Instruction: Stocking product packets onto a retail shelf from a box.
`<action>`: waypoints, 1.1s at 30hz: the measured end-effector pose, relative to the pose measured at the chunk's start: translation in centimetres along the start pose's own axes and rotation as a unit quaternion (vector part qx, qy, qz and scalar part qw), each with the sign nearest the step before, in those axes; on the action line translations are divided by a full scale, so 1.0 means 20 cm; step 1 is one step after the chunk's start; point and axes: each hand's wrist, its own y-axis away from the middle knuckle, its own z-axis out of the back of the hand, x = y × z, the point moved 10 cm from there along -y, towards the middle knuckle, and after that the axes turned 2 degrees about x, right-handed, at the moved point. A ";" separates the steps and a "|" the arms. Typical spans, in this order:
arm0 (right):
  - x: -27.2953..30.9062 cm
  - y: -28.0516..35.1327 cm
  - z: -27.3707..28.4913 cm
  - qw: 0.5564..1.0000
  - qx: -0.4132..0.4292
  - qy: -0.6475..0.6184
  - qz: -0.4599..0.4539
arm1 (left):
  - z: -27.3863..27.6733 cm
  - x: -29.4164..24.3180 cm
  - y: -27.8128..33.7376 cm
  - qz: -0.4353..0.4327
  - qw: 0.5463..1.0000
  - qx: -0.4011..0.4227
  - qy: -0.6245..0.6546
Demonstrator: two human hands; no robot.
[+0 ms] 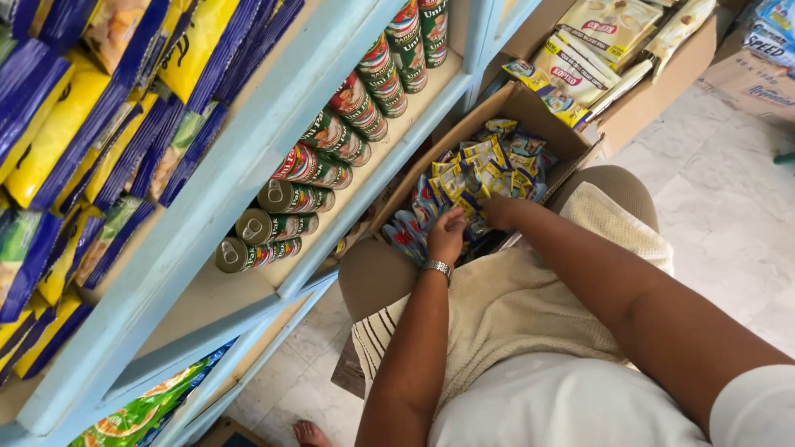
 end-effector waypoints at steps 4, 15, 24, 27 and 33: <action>0.02 -0.09 -0.08 0.995 0.014 0.049 0.085 | 0.01 0.02 -0.01 0.012 1.000 -0.007 0.002; 0.25 0.48 0.37 0.975 -0.082 -0.152 0.141 | -0.02 0.45 -0.20 0.086 0.994 -0.015 0.060; 0.37 0.83 0.58 0.812 -0.056 -0.541 0.210 | -0.06 -0.11 0.10 0.129 0.915 0.051 0.379; 0.35 0.92 0.64 0.804 -0.092 -0.533 0.245 | -0.08 -0.09 0.07 0.122 0.887 0.099 0.435; 0.24 1.11 0.75 0.775 -0.224 -0.534 0.254 | -0.07 -0.50 0.34 0.052 0.894 0.165 0.414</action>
